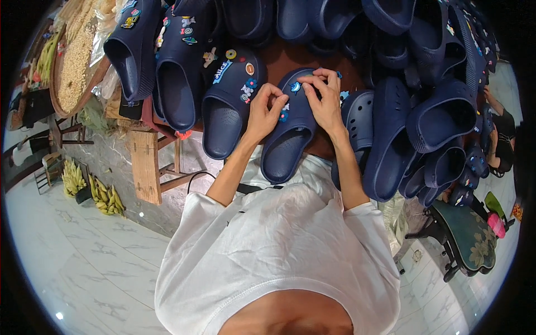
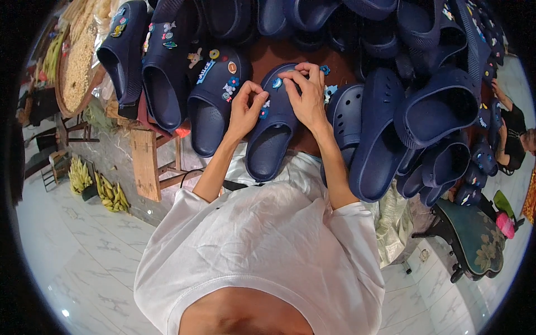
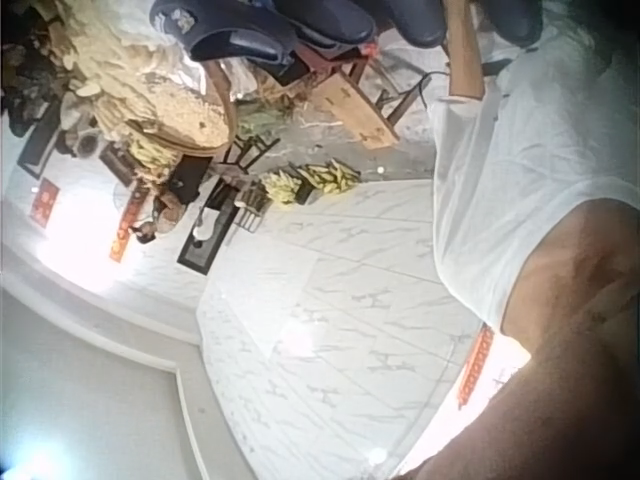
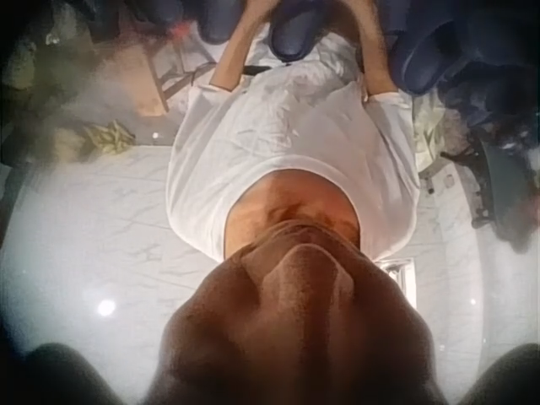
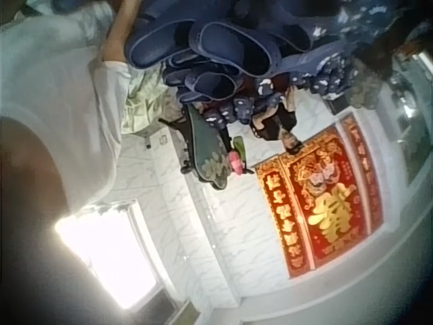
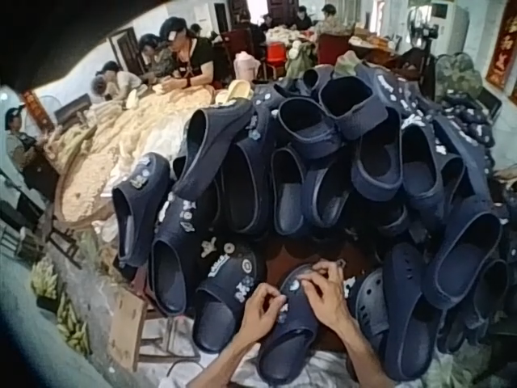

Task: The recorder is attaching decorative charms into the holes of blue clog-style shoes.

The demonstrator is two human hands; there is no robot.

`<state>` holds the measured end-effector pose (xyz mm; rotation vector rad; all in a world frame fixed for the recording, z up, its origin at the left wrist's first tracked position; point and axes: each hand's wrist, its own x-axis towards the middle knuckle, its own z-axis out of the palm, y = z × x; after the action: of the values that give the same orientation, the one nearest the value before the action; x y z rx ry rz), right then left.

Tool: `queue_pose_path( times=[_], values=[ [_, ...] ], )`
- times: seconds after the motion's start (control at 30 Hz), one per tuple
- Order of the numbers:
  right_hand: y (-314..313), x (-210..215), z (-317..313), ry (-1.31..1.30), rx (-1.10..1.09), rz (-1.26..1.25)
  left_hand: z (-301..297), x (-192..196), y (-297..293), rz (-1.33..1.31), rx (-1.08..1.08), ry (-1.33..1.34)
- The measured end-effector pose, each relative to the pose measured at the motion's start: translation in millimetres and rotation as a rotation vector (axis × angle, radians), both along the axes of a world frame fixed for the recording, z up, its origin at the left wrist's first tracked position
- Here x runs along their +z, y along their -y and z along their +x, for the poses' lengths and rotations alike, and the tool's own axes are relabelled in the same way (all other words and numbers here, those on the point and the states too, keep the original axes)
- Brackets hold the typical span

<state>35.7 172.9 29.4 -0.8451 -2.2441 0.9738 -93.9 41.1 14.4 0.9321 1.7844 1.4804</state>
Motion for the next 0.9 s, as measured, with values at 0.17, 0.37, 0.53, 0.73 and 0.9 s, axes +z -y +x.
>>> queue_pose_path(
  times=[0.17,0.37,0.53,0.73,0.9],
  values=[
    [0.7,-1.8,-1.2,-0.006,-0.001,0.018,8.8,-9.4,-0.5,0.03,0.115,-0.037],
    [0.9,1.0,-0.7,-0.004,-0.014,0.009,10.1,-10.0,-10.1,0.125,0.253,0.092],
    [3.6,9.6,3.9,-0.029,-0.005,0.039,4.7,12.3,-28.4,0.016,0.197,0.186],
    [9.4,18.8,6.2,-0.179,0.009,-0.133,-4.2,21.7,-56.5,0.009,-0.013,0.217],
    [5.0,11.6,10.1,-0.159,-0.103,-0.096,-7.2,28.7,-58.8,-0.037,-0.061,0.166]
  ],
)
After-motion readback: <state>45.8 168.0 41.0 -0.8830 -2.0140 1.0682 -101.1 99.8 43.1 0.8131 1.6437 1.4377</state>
